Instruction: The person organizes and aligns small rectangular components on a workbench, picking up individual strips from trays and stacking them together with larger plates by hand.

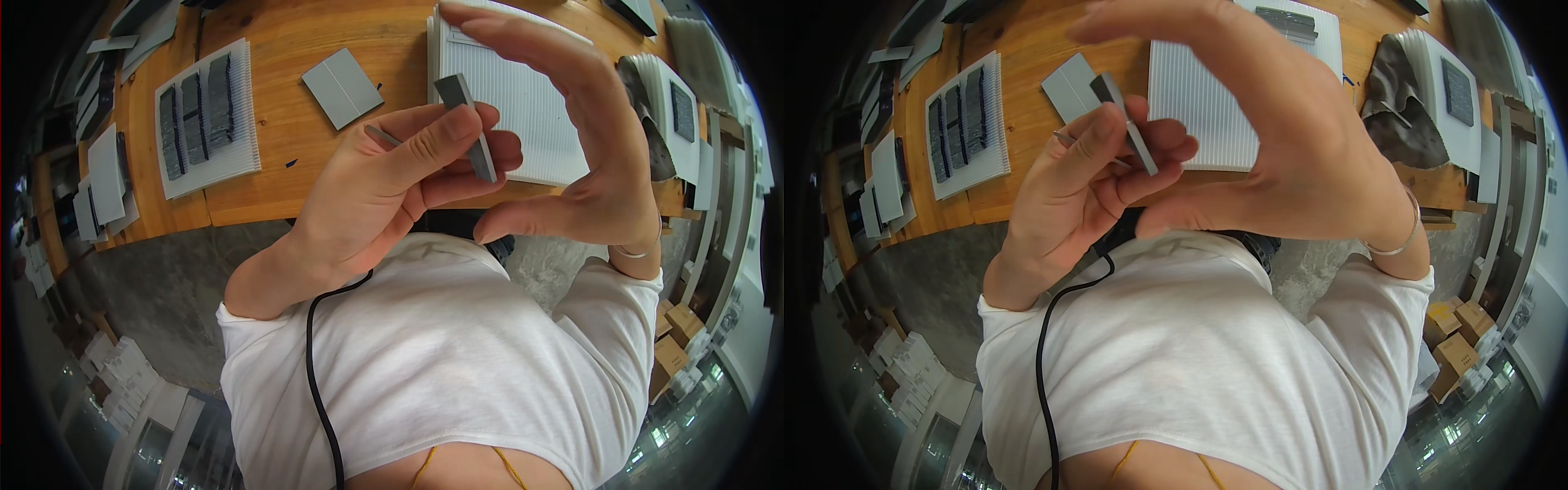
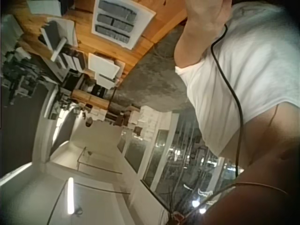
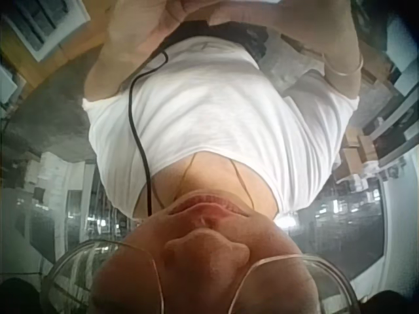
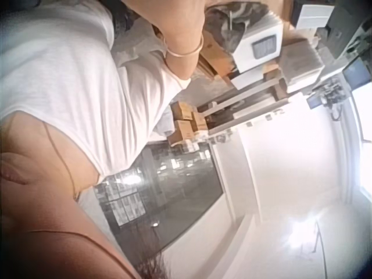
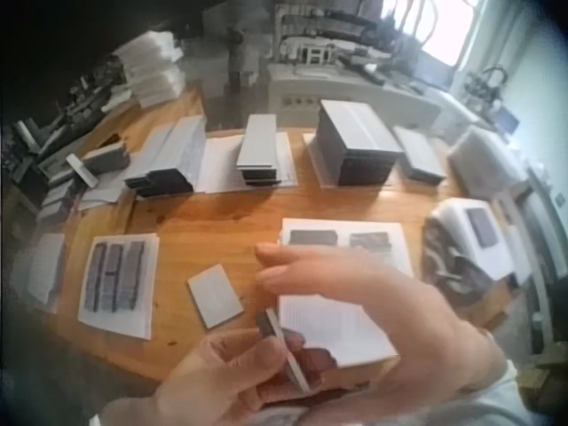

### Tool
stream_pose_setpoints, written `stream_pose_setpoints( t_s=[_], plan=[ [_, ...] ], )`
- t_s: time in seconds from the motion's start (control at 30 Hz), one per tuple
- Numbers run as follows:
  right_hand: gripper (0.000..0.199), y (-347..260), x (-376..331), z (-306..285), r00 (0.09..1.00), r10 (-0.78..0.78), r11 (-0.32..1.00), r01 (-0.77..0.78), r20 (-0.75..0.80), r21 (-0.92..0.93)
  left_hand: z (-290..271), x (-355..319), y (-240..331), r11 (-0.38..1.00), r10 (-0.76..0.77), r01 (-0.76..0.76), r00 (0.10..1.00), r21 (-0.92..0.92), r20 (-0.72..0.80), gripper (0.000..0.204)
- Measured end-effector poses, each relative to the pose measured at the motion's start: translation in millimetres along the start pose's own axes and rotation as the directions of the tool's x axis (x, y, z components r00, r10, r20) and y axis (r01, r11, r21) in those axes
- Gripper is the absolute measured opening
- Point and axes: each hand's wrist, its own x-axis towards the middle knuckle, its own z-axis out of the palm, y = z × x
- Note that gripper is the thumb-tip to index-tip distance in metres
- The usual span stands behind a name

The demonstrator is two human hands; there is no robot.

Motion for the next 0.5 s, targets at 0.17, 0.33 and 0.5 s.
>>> stream_pose_setpoints(
  t_s=[0.17, 0.33, 0.5],
  plan=[
    [0.056, -9.7, -21.4, -19.1, 0.862, 0.504, 0.862, -0.498, -0.058, 0.098, -4.4, 2.0, -3.7, 0.965, 0.257, -0.258, 0.966, -0.047, -0.031, 0.033],
    [0.036, -19.0, -1.0, -4.1, 0.638, 0.753, 0.498, -0.714, 0.162, 0.492, -7.9, 3.9, -4.5, 0.898, 0.411, -0.415, 0.91, -0.149, -0.054, 0.027],
    [0.03, -17.3, 8.8, -1.6, 0.496, 0.798, 0.256, -0.792, 0.341, 0.554, -4.3, 5.8, -9.9, 0.879, 0.461, -0.47, 0.881, -0.078, -0.109, 0.022]
  ],
)
